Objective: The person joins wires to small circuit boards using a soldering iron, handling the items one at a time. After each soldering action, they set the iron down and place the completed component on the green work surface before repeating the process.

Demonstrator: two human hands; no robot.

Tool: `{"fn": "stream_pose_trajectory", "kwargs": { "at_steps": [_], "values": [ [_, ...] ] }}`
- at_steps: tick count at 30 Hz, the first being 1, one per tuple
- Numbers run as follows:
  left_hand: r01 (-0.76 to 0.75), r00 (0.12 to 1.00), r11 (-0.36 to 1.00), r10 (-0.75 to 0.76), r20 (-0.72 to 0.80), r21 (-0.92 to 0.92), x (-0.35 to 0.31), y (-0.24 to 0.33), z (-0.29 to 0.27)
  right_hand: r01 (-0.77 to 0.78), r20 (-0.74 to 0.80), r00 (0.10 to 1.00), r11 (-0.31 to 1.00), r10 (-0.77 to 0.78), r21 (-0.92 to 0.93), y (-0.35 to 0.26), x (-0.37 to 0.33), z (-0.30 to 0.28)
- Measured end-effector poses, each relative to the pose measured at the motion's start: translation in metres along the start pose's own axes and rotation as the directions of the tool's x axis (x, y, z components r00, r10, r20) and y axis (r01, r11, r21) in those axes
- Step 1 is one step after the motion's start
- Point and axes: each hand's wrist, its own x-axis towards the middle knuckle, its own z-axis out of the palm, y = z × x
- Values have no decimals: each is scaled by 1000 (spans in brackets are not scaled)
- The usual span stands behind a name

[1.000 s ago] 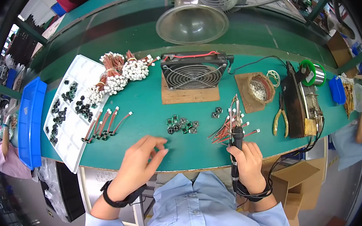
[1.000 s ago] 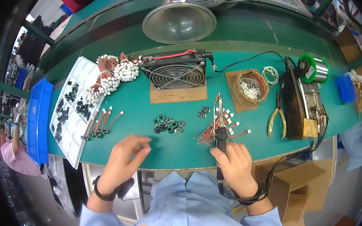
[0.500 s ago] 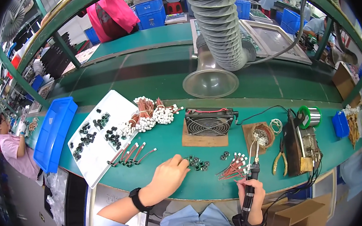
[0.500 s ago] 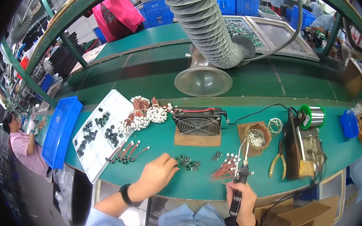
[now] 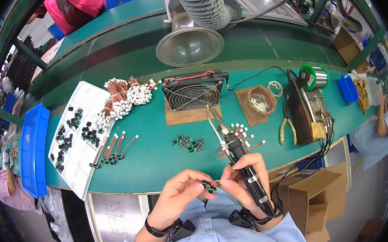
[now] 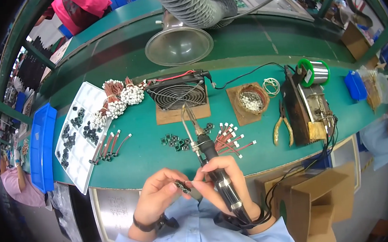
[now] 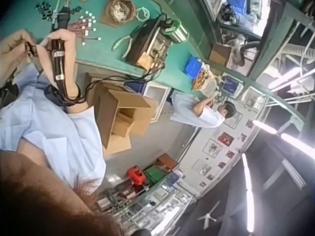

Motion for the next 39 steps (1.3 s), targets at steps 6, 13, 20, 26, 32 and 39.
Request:
{"fn": "stream_pose_trajectory", "kwargs": {
  "at_steps": [6, 13, 20, 26, 32, 39],
  "values": [
    [-72, 997, 994, 70, -24, -76, -6, -4, -3, -41, 63, 997, 999, 43, -30, 0, -5, 10],
    [-86, 985, 973, 114, 125, -214, -8, -11, -19, 76, 147, 988, 982, -51, -171, -3, -3, 18],
    [3, 992, 949, 37, 120, -316, -7, -11, -12, 163, 174, 977, 958, -124, -235, -6, 0, 24],
    [46, 985, 928, 20, 171, -369, -3, -14, -14, 198, 158, 974, 943, -160, -268, -5, 0, 22],
    [9, 992, 943, 32, 118, -332, -2, -16, -12, 223, 160, 970, 934, -183, -280, -2, 1, 19],
    [-25, 995, 955, 51, 80, -296, -2, -18, -9, 272, 144, 960, 920, -239, -283, -1, 3, 17]
  ]
}}
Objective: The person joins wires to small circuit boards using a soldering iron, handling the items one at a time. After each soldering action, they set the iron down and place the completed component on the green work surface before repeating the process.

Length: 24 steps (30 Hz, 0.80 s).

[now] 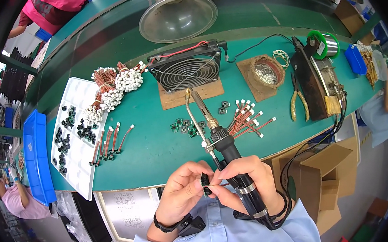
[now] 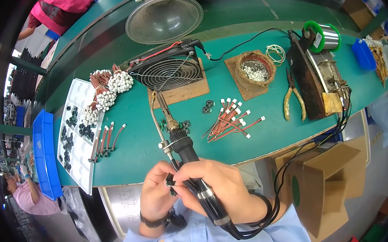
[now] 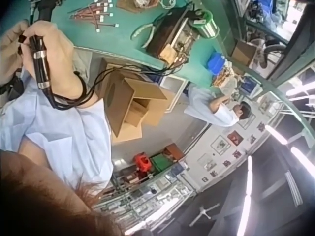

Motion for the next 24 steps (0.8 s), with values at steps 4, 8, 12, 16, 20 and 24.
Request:
{"fn": "stream_pose_trajectory", "kwargs": {
  "at_steps": [4, 8, 12, 16, 20, 24],
  "values": [
    [-11, 1000, 999, 11, -20, 34, 1, 0, 1, -17, -11, 1000, 1000, 17, 11, 1, -1, 0],
    [-18, 999, 998, 19, -25, 68, 1, 1, 2, -42, -16, 999, 997, 43, 58, 1, -1, -1],
    [-28, 996, 995, 35, -76, 95, 1, 1, 6, -47, -5, 999, 998, 48, 33, -1, 1, -2],
    [-42, 992, 992, 56, -113, 120, 1, 0, 7, -48, 17, 999, 998, 48, 38, -1, 0, -3],
    [-39, 998, 989, 46, -47, 144, 1, -1, 4, -56, 6, 998, 998, 56, 41, 0, 0, -5],
    [-46, 998, 987, 54, -44, 155, 1, 0, 4, -69, 3, 998, 996, 69, 64, 0, 0, -5]
  ]
}}
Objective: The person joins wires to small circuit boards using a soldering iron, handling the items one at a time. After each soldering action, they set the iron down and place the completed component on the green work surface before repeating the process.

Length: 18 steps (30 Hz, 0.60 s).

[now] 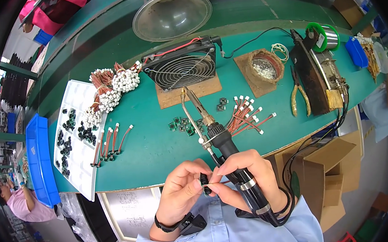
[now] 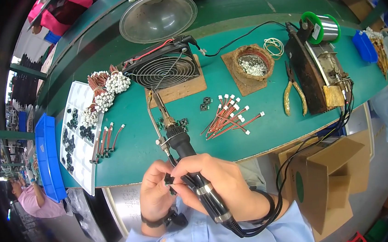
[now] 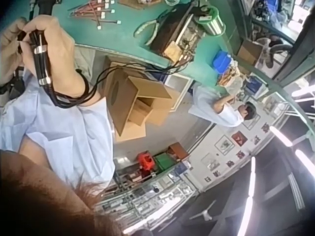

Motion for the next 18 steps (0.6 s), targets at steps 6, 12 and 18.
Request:
{"fn": "stream_pose_trajectory", "kwargs": {
  "at_steps": [6, 12, 18],
  "values": [
    [10, 1000, 1000, -10, -13, -11, 1, -1, 1, -9, -9, 1000, 1000, 9, -15, 0, 1, -2],
    [-5, 1000, 1000, 5, -14, 17, 2, -1, 2, 4, -11, 1000, 1000, -4, -14, 1, 1, -3],
    [2, 1000, 1000, -2, -5, 27, 2, -2, 2, 17, -19, 1000, 999, -18, -36, 1, 2, -5]
  ]
}}
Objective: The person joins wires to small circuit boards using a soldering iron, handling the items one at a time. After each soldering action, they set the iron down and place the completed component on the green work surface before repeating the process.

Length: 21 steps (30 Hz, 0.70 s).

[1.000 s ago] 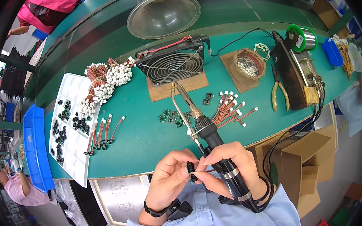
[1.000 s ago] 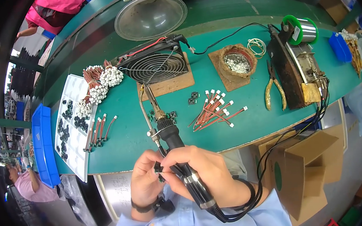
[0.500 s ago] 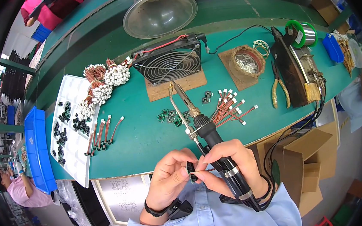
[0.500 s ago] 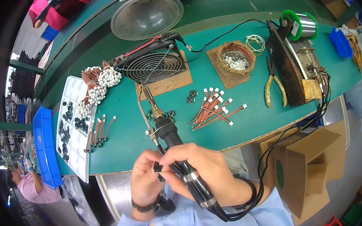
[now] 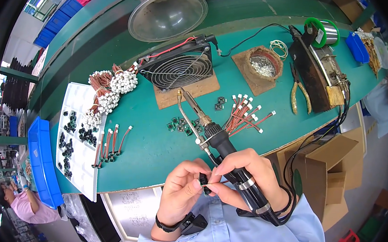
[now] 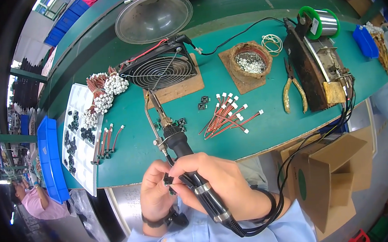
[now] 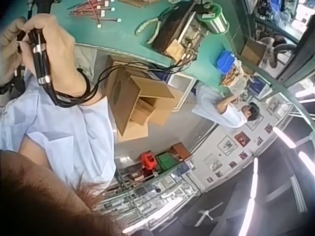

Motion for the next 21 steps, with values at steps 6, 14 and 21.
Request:
{"fn": "stream_pose_trajectory", "kwargs": {
  "at_steps": [6, 14, 21],
  "values": [
    [-6, 1000, 1000, 6, -11, 27, 1, 0, 3, -11, -14, 1000, 1000, 11, 13, 1, -1, -2],
    [6, 1000, 999, -6, -11, 32, 1, -1, 0, -1, 3, 1000, 1000, 1, -10, 0, 1, -5],
    [-15, 1000, 998, 16, -23, 65, 2, 0, 4, -6, -22, 1000, 1000, 6, 2, 1, 0, -6]
  ]
}}
